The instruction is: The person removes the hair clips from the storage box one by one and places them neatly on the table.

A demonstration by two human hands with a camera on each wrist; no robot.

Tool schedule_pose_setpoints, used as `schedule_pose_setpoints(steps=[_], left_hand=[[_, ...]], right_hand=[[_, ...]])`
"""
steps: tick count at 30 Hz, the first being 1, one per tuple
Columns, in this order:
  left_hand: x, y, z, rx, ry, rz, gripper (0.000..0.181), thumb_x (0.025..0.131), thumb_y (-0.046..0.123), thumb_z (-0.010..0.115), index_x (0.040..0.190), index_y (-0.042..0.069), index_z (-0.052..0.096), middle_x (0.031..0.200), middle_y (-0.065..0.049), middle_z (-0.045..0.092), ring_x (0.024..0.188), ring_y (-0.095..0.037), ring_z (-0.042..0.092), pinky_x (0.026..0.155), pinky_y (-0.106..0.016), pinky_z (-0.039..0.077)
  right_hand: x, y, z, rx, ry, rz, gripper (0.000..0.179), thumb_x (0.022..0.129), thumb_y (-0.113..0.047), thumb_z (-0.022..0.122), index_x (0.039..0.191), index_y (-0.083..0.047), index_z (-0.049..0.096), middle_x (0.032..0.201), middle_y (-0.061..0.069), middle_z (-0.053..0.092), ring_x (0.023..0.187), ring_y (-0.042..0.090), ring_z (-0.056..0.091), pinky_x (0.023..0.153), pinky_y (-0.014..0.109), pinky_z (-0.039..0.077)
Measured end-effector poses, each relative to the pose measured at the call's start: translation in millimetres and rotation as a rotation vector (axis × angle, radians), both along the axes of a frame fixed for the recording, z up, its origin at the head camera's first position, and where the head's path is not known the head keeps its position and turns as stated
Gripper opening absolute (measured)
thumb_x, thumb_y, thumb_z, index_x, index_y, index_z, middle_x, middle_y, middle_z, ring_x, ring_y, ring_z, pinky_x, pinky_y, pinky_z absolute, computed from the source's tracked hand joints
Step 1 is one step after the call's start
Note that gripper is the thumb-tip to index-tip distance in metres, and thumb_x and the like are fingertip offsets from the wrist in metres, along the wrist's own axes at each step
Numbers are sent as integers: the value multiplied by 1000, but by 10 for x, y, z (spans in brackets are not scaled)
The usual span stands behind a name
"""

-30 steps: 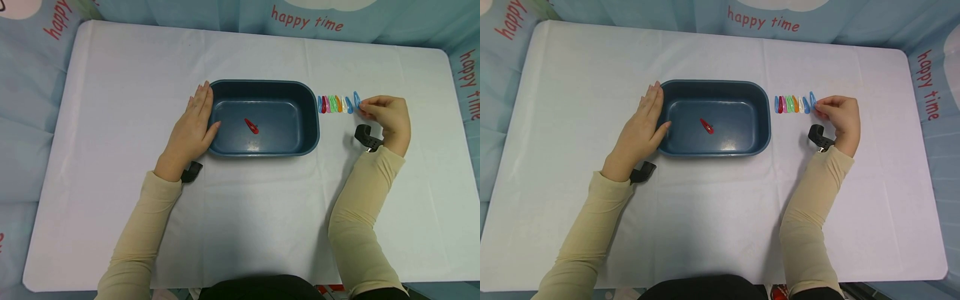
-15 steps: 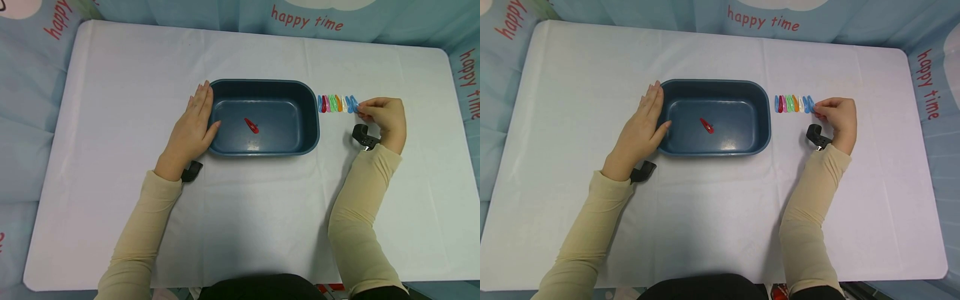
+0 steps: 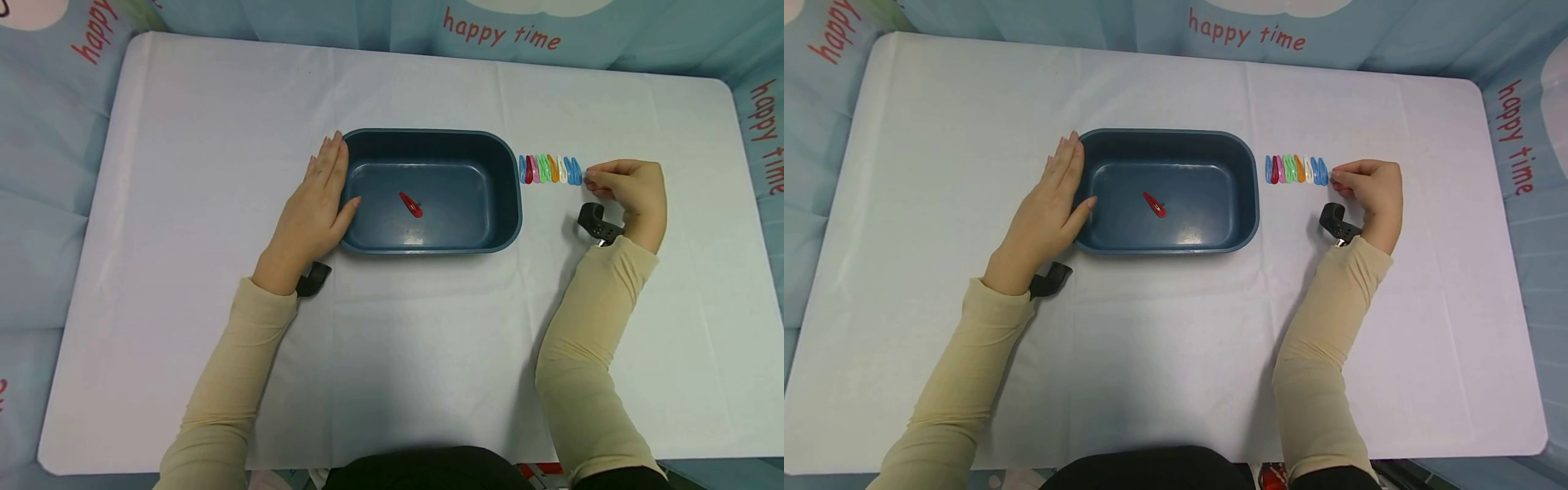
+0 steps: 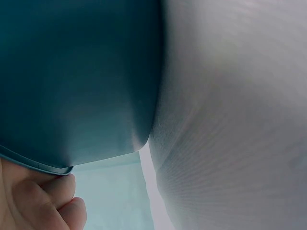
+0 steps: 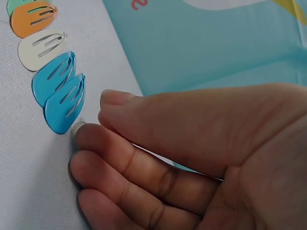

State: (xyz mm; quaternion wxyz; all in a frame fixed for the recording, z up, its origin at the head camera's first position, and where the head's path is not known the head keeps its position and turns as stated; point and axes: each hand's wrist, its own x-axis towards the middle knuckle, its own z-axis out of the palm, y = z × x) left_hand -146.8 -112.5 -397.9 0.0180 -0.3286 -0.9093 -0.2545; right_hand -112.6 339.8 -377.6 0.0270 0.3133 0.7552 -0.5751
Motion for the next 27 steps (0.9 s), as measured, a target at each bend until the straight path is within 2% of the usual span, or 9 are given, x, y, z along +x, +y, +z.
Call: schedule_pose_setpoints(steps=[6,13,18,23,27], left_hand=[[-1,2,3,-2,-2,-1,67,99,26,44,147,-9,12,156,-19,7,144,-27,5,114,-39,8],[-7,2,5,-24,-8,2,68,99,25,45,147,-9,11,156,-18,5,144,-28,5,114,-38,7],[-4,3,0,-7,1,-1,68,99,25,46,147,-9,12,156,-19,6,143,-29,7,114,-38,7],[-2,2,-8,7,5,-2,67,99,25,46,147,-9,12,156,-18,7,143,-29,7,114,-38,8],[-2,4,-8,8,8,1,68,99,25,46,147,-9,13,156,-19,7,143,-29,7,114,-38,8]], right_hand=[[-12,-4,1,0,-4,-5,19,83,0,69,68,-11,73,61,-7,66,56,3,62,54,14,49],[-46,-55,30,3,-2,-27,16,81,-1,72,69,-11,74,67,-7,66,59,4,61,56,13,49],[-74,-108,62,2,23,-27,13,80,-1,73,70,-10,74,71,-7,66,62,4,60,58,12,49],[-96,-165,103,-8,81,0,12,80,0,73,72,-9,73,71,-6,67,63,5,61,57,13,49],[-97,-209,139,-50,144,16,5,78,1,74,75,-3,73,70,-3,68,62,7,63,57,14,50]])
